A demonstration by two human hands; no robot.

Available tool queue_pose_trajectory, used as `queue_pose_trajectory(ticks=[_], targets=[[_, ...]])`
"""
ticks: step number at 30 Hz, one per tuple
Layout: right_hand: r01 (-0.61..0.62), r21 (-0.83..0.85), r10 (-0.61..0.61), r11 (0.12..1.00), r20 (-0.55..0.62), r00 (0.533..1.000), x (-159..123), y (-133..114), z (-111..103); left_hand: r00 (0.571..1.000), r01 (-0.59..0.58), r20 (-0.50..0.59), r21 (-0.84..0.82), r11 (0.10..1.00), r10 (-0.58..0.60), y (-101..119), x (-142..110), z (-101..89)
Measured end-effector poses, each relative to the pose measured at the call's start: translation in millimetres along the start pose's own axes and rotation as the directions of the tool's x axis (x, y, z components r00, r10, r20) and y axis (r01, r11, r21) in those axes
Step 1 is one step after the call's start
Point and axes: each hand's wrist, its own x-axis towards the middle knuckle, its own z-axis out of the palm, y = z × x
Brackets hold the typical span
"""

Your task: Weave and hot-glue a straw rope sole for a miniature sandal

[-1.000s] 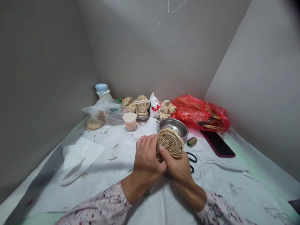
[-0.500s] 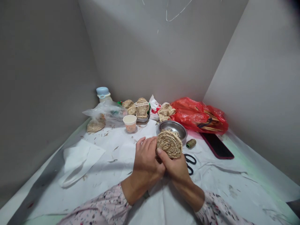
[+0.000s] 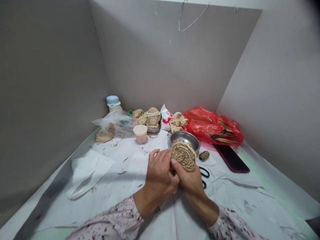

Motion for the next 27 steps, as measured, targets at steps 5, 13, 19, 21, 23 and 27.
queue_pose_trajectory(ticks=[5,13,19,21,23,27], targets=[[0.005,0.000,-0.005,1.000,-0.026,1.000,2.2,1.7,-1.2,1.000,-0.006,0.006,-0.003,1.000,0.006,1.6,1.9,1.3],[0.010,0.028,-0.009,1.000,-0.043,0.999,4.9,8.1,1.6,1.000,-0.012,0.002,0.002,1.000,0.012,1.6,1.9,0.8],[0.006,0.014,-0.005,1.000,-0.051,0.999,2.3,4.9,1.5,1.000,-0.001,0.005,-0.009,1.000,0.001,1.7,3.0,0.5],[0.001,0.019,0.000,1.000,-0.052,0.999,1.6,3.2,1.4,1.000,-0.005,0.006,-0.003,1.000,0.005,1.6,2.7,0.4],[-0.005,0.027,0.006,1.000,-0.051,0.999,1.5,2.3,1.5,1.000,-0.010,0.010,0.002,1.000,0.010,1.5,1.9,0.3],[-0.003,0.021,0.004,1.000,-0.047,0.999,1.5,3.2,1.7,1.000,-0.017,0.014,0.003,1.000,0.016,0.9,0.4,0.2]])
